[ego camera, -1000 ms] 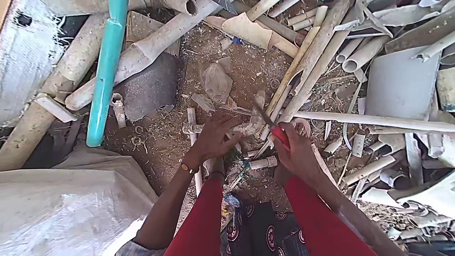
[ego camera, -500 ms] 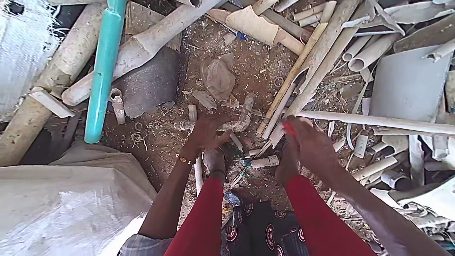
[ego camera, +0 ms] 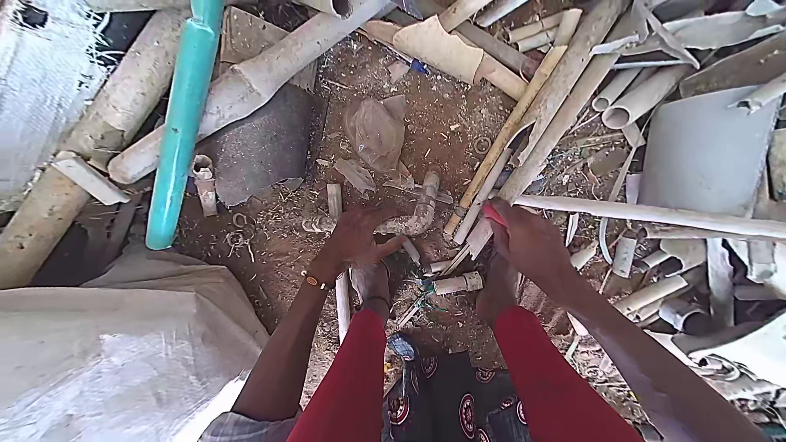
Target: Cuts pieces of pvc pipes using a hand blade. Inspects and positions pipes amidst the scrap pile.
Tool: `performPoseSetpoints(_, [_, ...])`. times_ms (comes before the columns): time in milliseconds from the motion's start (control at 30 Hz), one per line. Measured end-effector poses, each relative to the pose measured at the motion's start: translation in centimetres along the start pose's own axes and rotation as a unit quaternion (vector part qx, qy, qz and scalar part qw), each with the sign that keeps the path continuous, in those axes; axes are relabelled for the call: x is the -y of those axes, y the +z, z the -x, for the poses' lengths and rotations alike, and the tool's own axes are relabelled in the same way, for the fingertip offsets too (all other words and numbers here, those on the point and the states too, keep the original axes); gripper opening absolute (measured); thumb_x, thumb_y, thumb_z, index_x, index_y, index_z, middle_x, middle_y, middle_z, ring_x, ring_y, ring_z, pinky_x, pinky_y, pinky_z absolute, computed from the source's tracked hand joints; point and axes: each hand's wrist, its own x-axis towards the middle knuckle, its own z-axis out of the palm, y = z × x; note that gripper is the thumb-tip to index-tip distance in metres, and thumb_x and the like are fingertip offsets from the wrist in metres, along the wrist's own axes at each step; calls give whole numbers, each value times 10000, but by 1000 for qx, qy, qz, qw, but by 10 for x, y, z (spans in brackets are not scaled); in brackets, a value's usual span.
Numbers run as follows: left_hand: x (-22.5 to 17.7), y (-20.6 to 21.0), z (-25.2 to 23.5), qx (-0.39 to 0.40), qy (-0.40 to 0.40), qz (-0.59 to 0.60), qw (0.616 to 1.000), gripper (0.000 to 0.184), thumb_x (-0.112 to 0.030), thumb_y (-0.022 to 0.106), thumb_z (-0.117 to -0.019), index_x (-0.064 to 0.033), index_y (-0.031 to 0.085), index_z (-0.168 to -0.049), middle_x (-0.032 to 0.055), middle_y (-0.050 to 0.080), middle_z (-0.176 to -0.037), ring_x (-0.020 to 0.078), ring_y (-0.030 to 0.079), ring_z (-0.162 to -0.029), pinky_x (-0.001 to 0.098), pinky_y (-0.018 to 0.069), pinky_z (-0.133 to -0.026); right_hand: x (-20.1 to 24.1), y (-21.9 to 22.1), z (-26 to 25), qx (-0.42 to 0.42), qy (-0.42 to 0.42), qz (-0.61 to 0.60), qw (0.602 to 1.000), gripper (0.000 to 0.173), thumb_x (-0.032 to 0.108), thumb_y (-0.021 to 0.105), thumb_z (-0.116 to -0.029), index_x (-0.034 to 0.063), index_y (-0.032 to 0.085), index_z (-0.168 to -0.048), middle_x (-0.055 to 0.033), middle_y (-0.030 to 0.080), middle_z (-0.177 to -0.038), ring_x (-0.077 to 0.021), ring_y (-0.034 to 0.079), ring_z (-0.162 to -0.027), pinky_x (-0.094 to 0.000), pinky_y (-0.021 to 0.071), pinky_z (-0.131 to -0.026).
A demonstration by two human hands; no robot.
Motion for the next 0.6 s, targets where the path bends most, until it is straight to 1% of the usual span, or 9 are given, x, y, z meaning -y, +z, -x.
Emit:
performPoseSetpoints(33, [-3, -9, 5, -20, -1, 40, 999, 678, -645, 600, -880, -24, 731, -1119, 145, 727, -1003, 273, 696, -956, 525, 541, -848, -2, -2, 1, -27, 0, -31, 999, 388, 260, 565, -1042, 75, 599, -1382, -246, 687, -891, -465, 694, -800, -621, 539, -661])
performPoseSetpoints(67, [-7, -17, 11, -52, 13, 85, 995, 720, -703, 608, -866, -18, 726, -1050, 103, 707, -960, 190, 668, -928, 433, 547, -844, -1, -5, 6, -64, -12, -71, 995, 389, 268, 557, -1039, 41, 606, -1351, -223, 682, -839, -437, 686, -741, -608, 536, -631])
performPoseSetpoints(133, [-18, -35, 16, -136, 67, 204, 967, 659, -735, 636, -854, -82, 690, -924, -13, 661, -894, 53, 627, -894, 278, 544, -807, 5, -13, 16, -143, -46, -135, 979, 407, 317, 521, -1033, 16, 620, -1288, -146, 665, -756, -325, 652, -629, -511, 525, -559])
performPoseSetpoints(167, [-26, -44, 20, -161, 98, 266, 945, 536, -706, 652, -868, -177, 680, -950, -90, 660, -926, 7, 631, -917, 235, 549, -815, 11, -17, 22, -167, -54, -158, 972, 409, 337, 516, -1037, 22, 626, -1274, -116, 665, -751, -263, 637, -611, -445, 522, -550])
performPoseSetpoints(233, [-42, -57, 28, -189, 138, 352, 906, 426, -676, 625, -903, -336, 690, -1152, -213, 686, -1058, -63, 640, -985, 170, 549, -854, 23, -24, 32, -204, -61, -199, 957, 406, 357, 526, -1045, 25, 635, -1252, -74, 646, -739, -154, 587, -589, -324, 486, -541])
performPoseSetpoints(300, [-53, -64, 32, -210, 156, 441, 859, 482, -686, 604, -903, -327, 696, -1211, -169, 722, -1061, -25, 663, -965, 196, 550, -851, 34, -31, 36, -234, -72, -235, 941, 416, 368, 535, -1052, 10, 636, -1238, -53, 634, -729, -74, 554, -584, -235, 461, -539])
performPoseSetpoints(400, [-79, -76, 18, -190, 175, 548, 795, 480, -658, 589, -920, -298, 698, -1218, -105, 717, -978, 34, 662, -916, 238, 543, -849, 44, -45, 39, -254, -90, -303, 914, 449, 392, 512, -1069, -14, 600, -1241, -22, 626, -753, -6, 546, -594, -187, 471, -540])
performPoseSetpoints(500, [-82, -74, -3, -158, 144, 590, 779, 500, -647, 628, -891, -248, 696, -1184, -66, 712, -979, 64, 660, -911, 273, 548, -855, 51, -51, 35, -255, -105, -366, 889, 471, 420, 486, -1082, -10, 548, -1263, 4, 631, -754, -17, 578, -581, -216, 517, -508])
performPoseSetpoints(600, [-71, -53, -15, -154, 78, 628, 759, 482, -607, 683, -853, -234, 695, -1158, -57, 709, -988, 73, 663, -925, 275, 543, -866, 56, -46, 30, -219, -116, -388, 887, 469, 439, 466, -1081, 2, 551, -1228, 26, 597, -715, -22, 563, -558, -224, 509, -493])
